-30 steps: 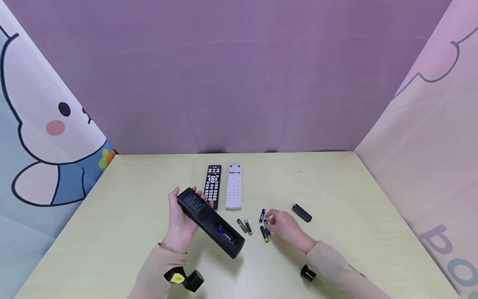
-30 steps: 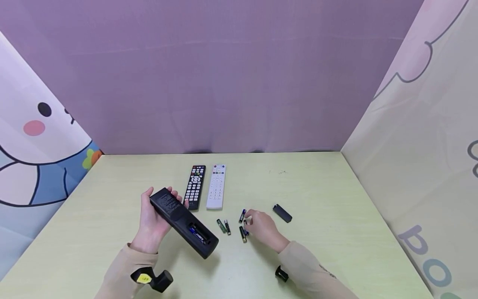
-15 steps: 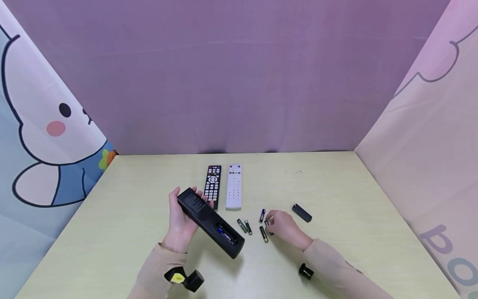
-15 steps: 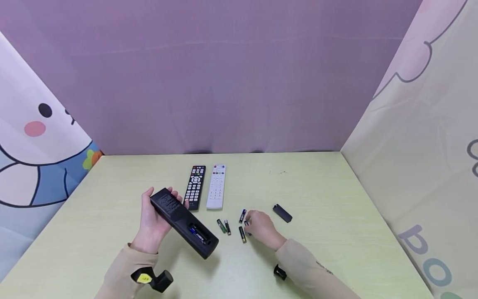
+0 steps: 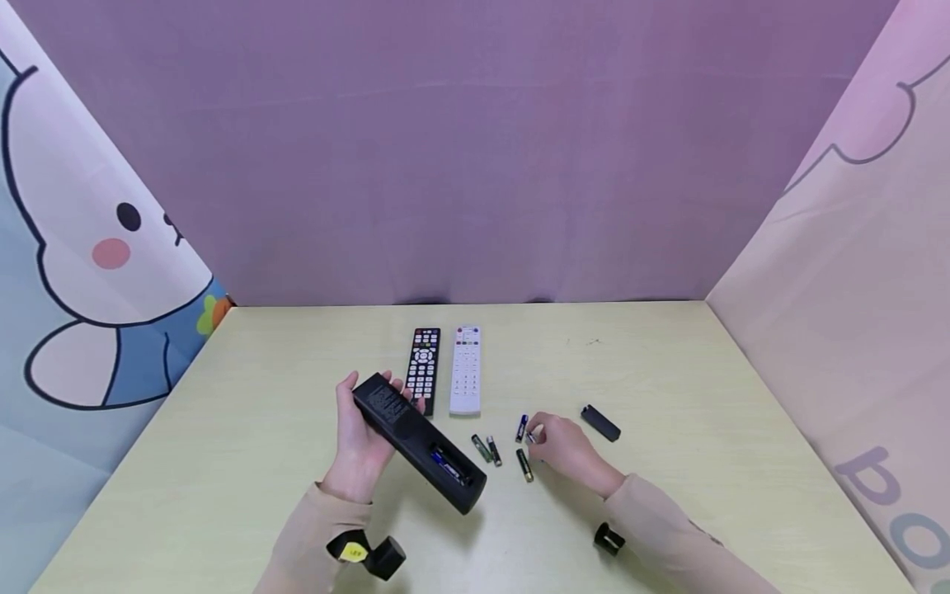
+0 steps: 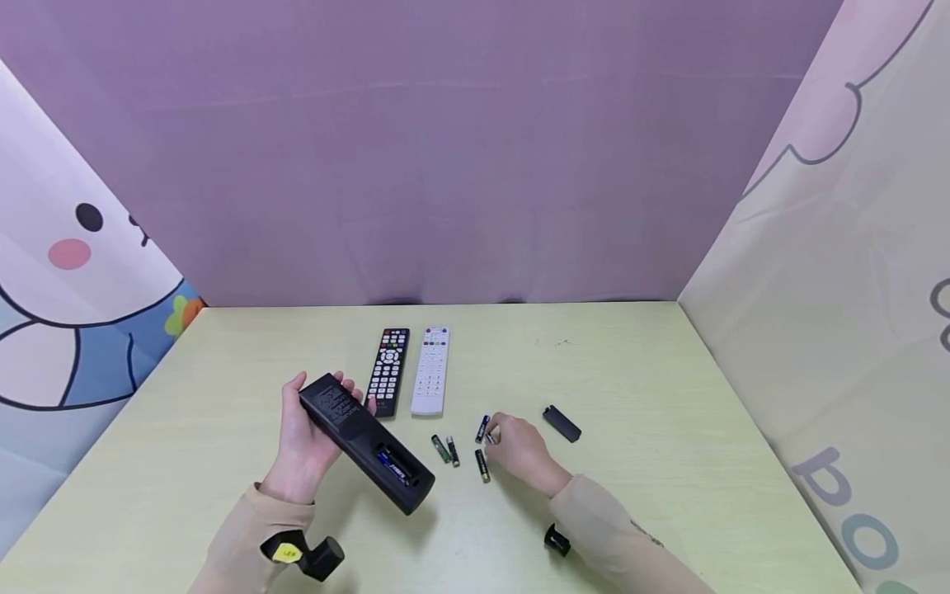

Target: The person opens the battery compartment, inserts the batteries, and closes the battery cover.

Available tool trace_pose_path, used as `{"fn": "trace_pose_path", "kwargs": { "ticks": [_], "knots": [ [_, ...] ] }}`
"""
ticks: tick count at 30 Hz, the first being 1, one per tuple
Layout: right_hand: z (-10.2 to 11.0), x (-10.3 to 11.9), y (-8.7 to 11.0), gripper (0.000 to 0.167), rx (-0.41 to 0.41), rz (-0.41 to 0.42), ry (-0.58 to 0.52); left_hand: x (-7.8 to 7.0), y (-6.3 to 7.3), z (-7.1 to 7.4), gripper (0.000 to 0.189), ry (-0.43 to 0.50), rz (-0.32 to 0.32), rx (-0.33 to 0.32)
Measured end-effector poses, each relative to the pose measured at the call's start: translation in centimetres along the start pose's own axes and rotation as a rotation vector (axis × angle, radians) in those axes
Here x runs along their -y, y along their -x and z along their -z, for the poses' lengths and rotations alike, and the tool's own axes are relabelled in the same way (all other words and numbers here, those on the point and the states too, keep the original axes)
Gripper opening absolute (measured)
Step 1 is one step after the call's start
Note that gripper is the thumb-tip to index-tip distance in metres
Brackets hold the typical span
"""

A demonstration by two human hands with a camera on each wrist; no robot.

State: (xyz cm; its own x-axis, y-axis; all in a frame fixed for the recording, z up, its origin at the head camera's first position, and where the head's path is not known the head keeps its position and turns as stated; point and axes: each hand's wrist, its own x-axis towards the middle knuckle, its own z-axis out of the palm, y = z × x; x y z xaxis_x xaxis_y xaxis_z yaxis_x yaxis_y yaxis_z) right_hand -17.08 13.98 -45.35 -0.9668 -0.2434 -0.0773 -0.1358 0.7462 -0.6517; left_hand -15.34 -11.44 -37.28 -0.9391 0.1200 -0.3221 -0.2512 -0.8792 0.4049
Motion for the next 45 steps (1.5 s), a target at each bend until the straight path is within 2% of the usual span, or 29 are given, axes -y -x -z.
{"fn": "trace_pose_path", "kwargs": {
  "ticks": [6,16,28,37,45],
  "knots": [
    [0.3,0.2,0.3,0.021,-0.006,0.022,-0.046,0.0,0.0,0.0,0.04,-0.004,-0.008,-0.018],
    [1.1,1.1,0.9,0.026,0.02,0.024,-0.211,0.0,0.0,0.0,0.039,0.004,-0.006,-0.009],
    [1.8,2.4,1.8,0.033,0.072,0.14,-0.433,0.1,0.0,0.0,0.04,0.003,-0.008,-0.016],
    [2.0,3.7,2.7,0.036,0.088,0.168,-0.501,0.2,0.0,-0.1,0.041,-0.009,-0.009,-0.034],
    [2.4,5.3,3.7,0.037,0.092,0.2,-0.509,0.4,-0.1,-0.2,0.04,-0.014,-0.006,0.001]
  ]
}}
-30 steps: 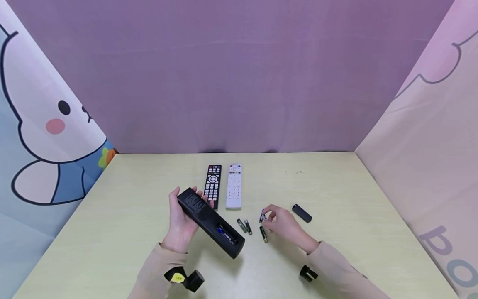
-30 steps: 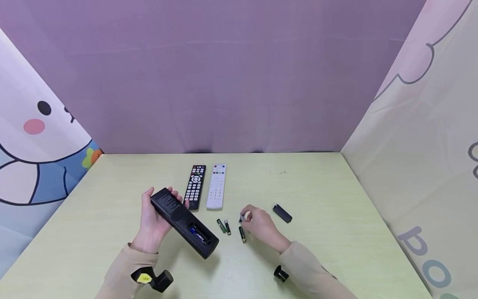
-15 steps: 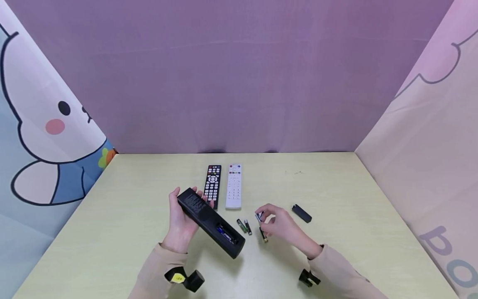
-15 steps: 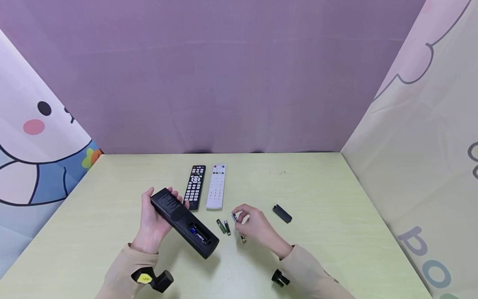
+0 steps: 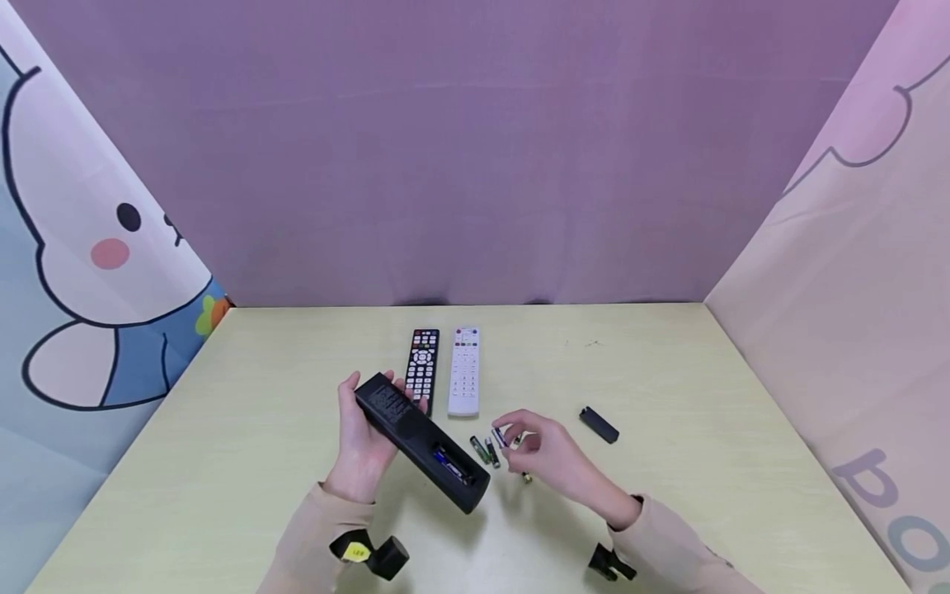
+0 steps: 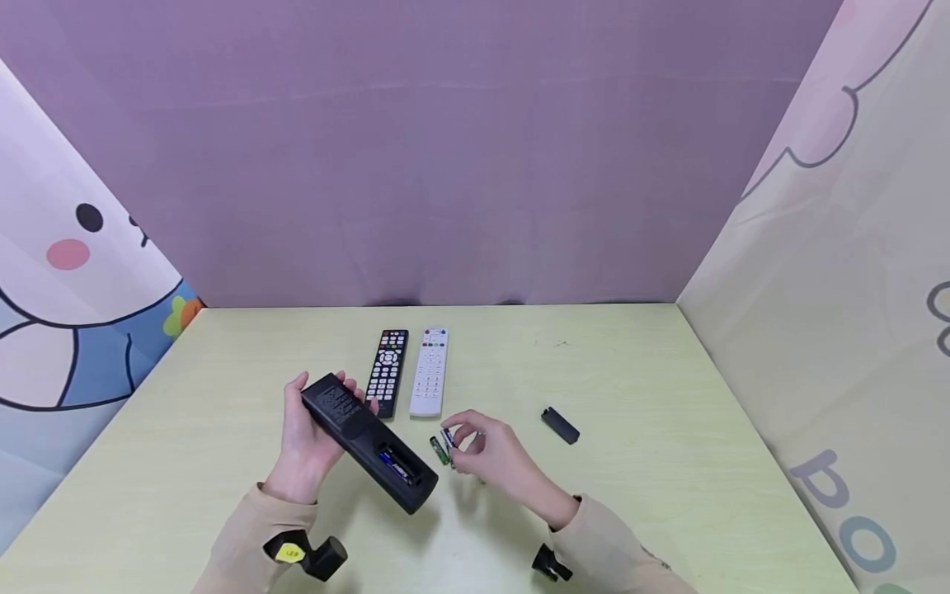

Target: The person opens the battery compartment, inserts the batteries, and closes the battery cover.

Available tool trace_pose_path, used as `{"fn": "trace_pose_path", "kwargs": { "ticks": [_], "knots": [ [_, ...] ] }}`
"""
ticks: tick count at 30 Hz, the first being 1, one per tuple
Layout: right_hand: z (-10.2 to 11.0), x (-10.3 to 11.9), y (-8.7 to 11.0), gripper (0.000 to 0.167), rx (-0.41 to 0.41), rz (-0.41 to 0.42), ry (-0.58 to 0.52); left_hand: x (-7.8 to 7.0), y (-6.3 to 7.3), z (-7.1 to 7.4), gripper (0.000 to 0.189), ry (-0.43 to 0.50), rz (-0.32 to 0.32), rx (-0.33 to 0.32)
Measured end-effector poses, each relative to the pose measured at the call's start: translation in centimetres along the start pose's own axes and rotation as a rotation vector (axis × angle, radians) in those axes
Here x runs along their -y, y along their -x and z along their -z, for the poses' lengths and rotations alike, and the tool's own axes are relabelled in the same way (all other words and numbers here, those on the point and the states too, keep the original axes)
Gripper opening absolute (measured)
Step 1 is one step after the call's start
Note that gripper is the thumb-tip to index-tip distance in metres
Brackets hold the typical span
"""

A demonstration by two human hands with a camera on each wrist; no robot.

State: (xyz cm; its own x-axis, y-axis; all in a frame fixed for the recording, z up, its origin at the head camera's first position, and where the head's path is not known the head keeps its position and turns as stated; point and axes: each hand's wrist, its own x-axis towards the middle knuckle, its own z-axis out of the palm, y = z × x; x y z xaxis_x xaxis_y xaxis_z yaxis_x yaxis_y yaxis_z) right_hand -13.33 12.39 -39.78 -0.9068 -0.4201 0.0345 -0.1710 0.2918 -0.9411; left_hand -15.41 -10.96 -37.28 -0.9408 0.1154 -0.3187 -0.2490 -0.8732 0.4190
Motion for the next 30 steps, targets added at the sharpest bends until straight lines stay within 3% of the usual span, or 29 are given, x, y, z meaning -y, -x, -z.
{"fn": "trace_pose_path", "kwargs": {
  "ticks": [5,9,16,30],
  "knots": [
    [-0.2,2.4,0.8,0.036,-0.009,0.019,0.045,0.1,0.0,0.0,0.041,0.007,0.011,0.003],
    [-0.5,2.8,1.0,0.037,-0.011,0.023,0.088,0.2,-0.1,-0.1,0.041,0.02,0.017,-0.001],
    [-1.0,1.0,0.7,0.034,-0.009,0.107,0.106,0.3,-0.1,-0.3,0.041,0.007,0.002,-0.004],
    [-1.8,0.8,0.6,0.024,-0.024,0.257,0.212,0.7,-0.3,-0.6,0.042,-0.018,-0.02,0.011]
  ]
}}
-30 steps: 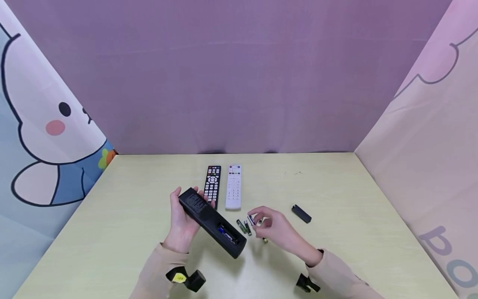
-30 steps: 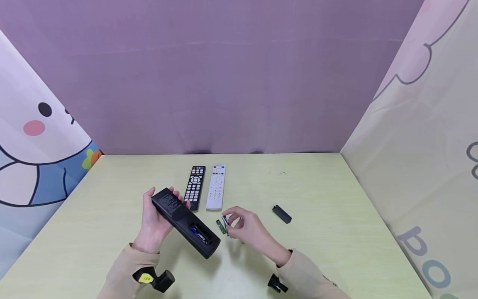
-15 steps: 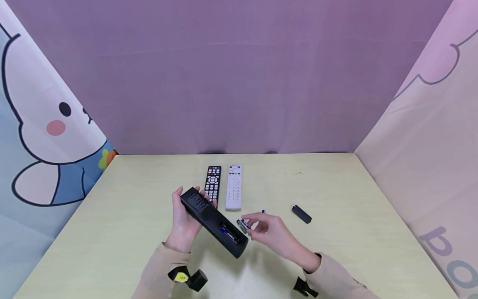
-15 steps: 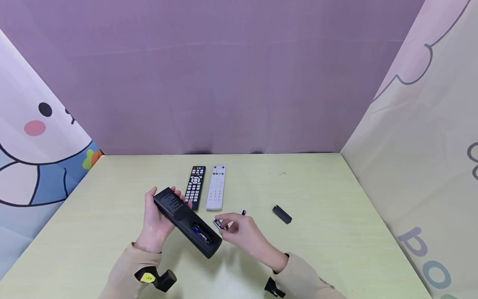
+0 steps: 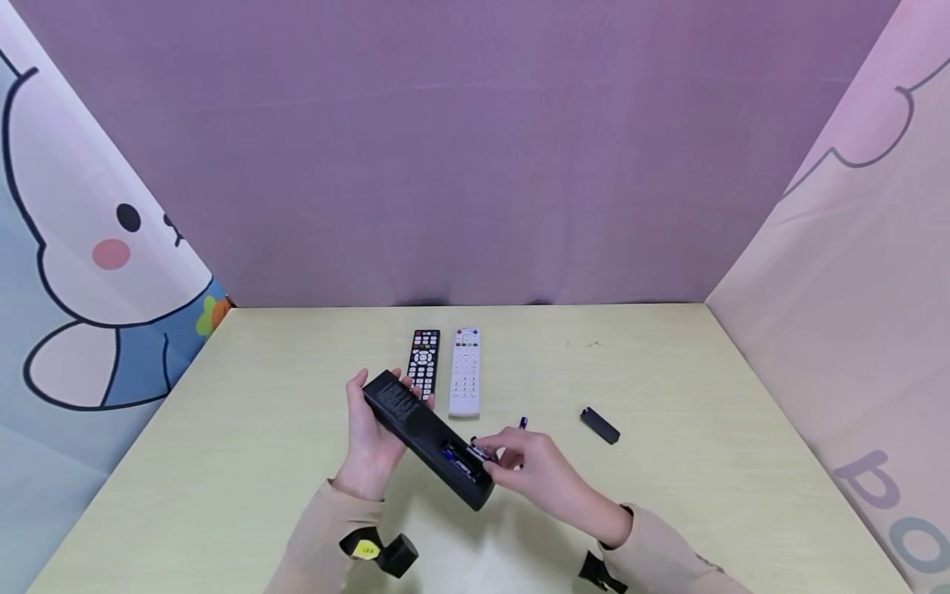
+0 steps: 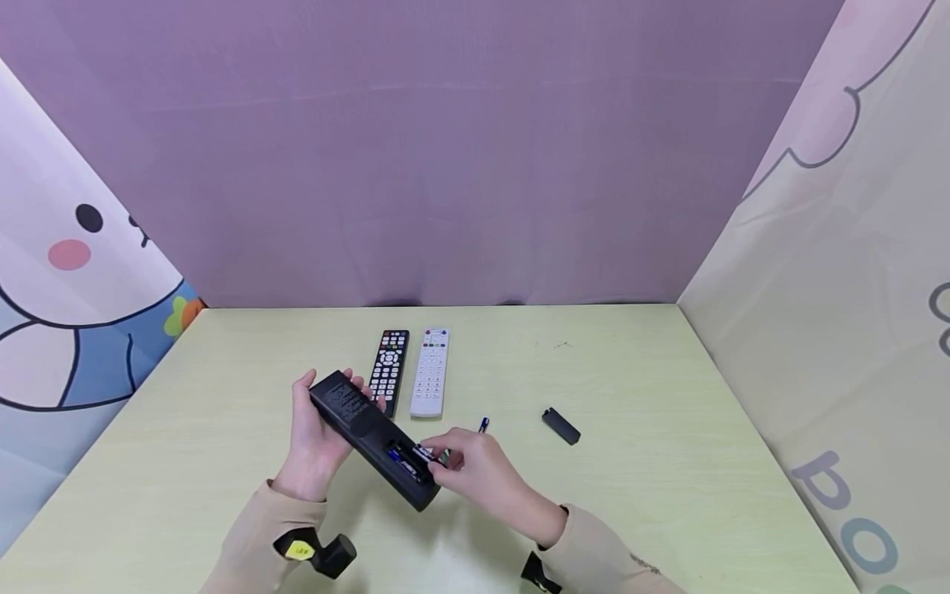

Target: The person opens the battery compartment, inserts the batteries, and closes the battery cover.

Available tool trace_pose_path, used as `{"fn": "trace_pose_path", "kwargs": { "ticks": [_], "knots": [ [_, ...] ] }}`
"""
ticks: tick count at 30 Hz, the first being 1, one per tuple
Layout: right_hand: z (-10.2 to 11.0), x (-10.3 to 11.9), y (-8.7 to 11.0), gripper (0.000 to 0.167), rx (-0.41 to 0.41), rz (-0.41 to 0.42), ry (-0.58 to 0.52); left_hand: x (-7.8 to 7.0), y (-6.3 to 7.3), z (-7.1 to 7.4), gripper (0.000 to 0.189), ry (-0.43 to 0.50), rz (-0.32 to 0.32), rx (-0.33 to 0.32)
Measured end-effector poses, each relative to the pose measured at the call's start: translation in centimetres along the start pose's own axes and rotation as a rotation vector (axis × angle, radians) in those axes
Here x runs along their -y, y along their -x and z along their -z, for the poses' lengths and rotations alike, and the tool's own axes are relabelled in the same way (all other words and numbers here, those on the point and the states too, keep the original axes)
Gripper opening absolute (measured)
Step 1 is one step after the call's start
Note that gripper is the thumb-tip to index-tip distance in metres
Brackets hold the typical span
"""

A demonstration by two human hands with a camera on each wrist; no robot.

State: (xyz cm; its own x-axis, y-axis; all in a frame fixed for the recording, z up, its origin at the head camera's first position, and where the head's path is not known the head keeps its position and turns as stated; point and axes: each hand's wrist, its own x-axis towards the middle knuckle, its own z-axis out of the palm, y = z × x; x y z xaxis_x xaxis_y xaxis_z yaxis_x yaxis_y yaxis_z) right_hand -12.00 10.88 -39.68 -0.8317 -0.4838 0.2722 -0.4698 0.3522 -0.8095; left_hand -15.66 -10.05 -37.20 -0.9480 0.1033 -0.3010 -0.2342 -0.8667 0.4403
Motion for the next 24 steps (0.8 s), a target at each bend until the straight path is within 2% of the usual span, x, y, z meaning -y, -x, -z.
{"fn": "trace_pose_path", "kwargs": {
  "ticks": [17,24],
  "knots": [
    [-0.62,-0.1,-0.18,0.019,-0.034,0.119,0.115,0.15,-0.06,-0.11,0.04,-0.01,-0.014,-0.019],
    [-0.91,-0.14,-0.14,0.018,-0.027,0.135,0.134,0.24,-0.02,-0.17,0.04,-0.018,-0.015,-0.017]
  ]
}}
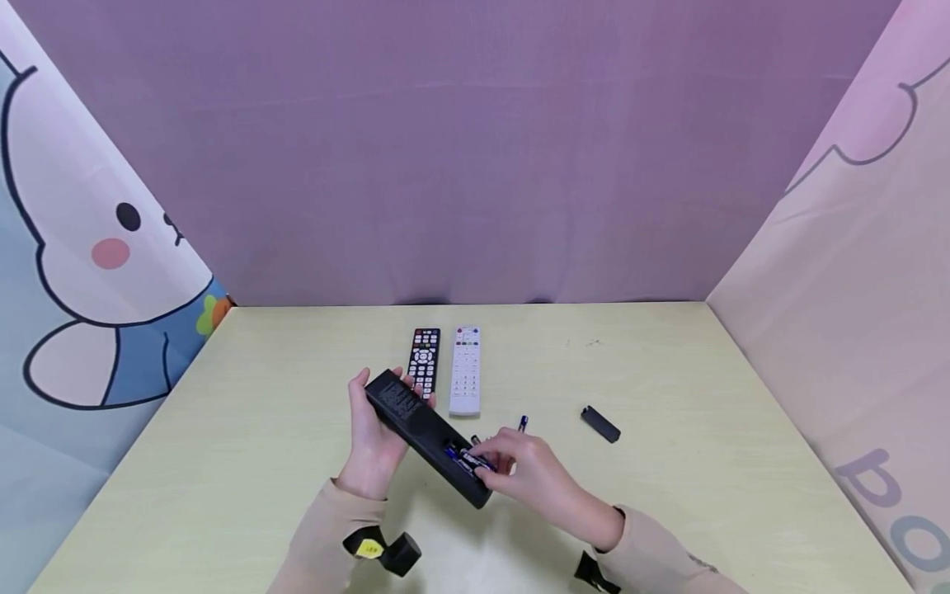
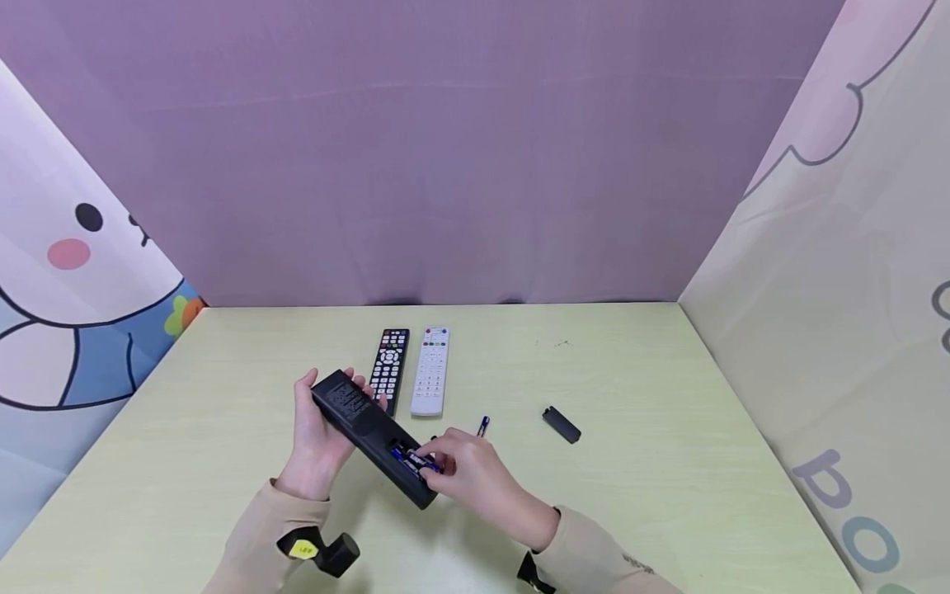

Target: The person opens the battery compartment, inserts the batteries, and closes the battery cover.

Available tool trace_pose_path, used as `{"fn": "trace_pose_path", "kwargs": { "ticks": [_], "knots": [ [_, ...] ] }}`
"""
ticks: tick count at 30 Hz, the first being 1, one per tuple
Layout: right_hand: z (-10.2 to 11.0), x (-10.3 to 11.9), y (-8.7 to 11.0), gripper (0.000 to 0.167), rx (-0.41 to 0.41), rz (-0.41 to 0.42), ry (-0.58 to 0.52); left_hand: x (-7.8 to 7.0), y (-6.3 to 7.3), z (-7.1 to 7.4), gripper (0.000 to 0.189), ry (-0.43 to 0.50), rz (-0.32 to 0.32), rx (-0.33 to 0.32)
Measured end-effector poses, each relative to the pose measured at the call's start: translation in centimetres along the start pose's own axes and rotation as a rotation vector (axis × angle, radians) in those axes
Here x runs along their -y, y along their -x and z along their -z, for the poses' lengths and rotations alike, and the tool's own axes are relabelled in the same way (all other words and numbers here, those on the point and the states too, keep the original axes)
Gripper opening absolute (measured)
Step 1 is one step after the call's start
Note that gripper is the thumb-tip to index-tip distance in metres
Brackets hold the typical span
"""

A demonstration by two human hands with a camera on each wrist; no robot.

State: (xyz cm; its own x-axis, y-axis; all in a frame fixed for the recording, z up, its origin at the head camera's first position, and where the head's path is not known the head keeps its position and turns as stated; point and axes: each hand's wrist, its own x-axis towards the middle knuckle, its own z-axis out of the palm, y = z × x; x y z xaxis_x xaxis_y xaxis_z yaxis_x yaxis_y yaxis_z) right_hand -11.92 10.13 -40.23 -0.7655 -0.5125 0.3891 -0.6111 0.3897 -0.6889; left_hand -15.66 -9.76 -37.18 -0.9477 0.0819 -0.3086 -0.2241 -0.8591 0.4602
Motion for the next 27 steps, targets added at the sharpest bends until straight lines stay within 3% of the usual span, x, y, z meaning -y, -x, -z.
{"fn": "trace_pose_path", "kwargs": {
  "ticks": [12,20,27],
  "knots": [
    [-0.1,-0.4,0.2,0.016,0.009,0.019,0.008,0.0,-0.1,0.1,0.04,0.039,0.012,0.006],
    [0.7,-0.3,0.3,0.025,0.133,-0.019,0.0,-0.2,-0.1,0.3,0.041,0.055,0.032,-0.032],
    [1.6,-0.7,0.5,0.032,0.266,0.003,0.007,-0.5,0.0,0.4,0.04,0.066,0.038,-0.016]
  ]
}}
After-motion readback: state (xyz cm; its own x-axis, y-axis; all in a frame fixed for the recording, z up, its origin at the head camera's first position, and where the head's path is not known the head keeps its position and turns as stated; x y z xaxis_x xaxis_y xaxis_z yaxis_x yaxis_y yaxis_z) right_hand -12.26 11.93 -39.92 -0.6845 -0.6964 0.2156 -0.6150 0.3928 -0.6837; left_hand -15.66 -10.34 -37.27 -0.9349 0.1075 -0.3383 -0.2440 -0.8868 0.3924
